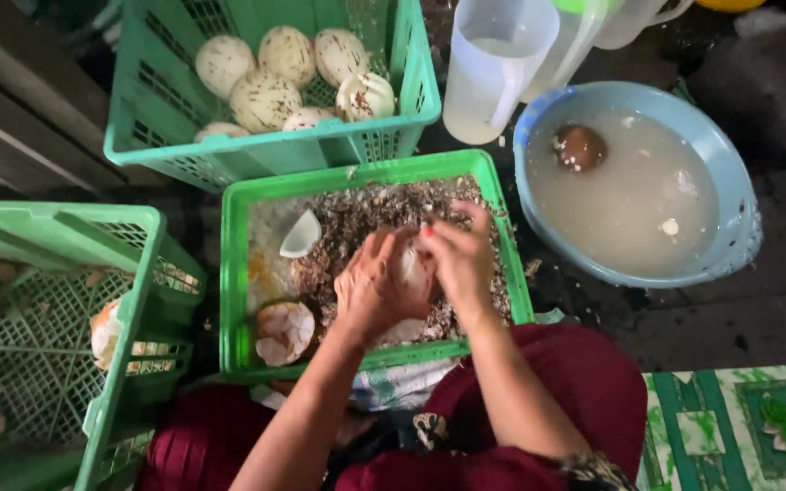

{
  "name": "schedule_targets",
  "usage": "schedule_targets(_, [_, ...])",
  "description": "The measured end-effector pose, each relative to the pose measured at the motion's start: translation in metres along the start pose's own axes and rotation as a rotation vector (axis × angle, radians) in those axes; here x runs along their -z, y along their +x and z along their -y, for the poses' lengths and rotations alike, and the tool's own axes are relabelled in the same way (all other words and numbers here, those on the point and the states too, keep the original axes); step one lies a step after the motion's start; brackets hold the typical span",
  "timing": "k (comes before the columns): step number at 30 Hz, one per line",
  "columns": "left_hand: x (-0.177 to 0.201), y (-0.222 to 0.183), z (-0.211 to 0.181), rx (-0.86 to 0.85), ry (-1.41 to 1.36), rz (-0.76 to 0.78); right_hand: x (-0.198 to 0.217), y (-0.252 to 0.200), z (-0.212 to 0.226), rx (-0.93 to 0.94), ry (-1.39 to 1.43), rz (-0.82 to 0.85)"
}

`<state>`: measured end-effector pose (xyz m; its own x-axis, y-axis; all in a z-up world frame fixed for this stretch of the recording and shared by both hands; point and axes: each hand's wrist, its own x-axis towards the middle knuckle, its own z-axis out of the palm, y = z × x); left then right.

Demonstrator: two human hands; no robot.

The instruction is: Cleaning and scraping the outer skin of a coconut using a knife while sitting on the floor.

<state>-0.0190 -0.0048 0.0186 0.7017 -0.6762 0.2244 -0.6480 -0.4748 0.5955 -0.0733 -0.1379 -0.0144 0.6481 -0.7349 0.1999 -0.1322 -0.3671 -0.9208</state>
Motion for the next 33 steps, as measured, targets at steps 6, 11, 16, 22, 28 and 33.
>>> schedule_targets(6, [0.003,-0.002,0.004,0.009,0.023,-0.037,0.008,-0.015,0.043,0.112,-0.19,0.035])
schedule_targets(11, [0.0,-0.005,0.006,0.119,0.018,0.089,0.01,-0.002,-0.006,-0.292,0.388,0.072])
schedule_targets(16, [0.044,-0.006,-0.015,0.275,0.083,0.368,0.008,-0.024,-0.023,-0.278,0.387,0.126])
schedule_targets(22, [0.014,-0.004,-0.004,0.161,0.016,0.167,0.001,-0.051,-0.001,0.114,0.186,-0.112])
schedule_targets(28, [0.022,0.001,-0.003,0.075,0.025,0.148,-0.004,-0.022,-0.009,-0.291,0.62,-0.103])
schedule_targets(33, [-0.008,0.012,0.023,0.118,-0.159,0.18,0.001,-0.056,0.014,0.499,-0.108,-0.15])
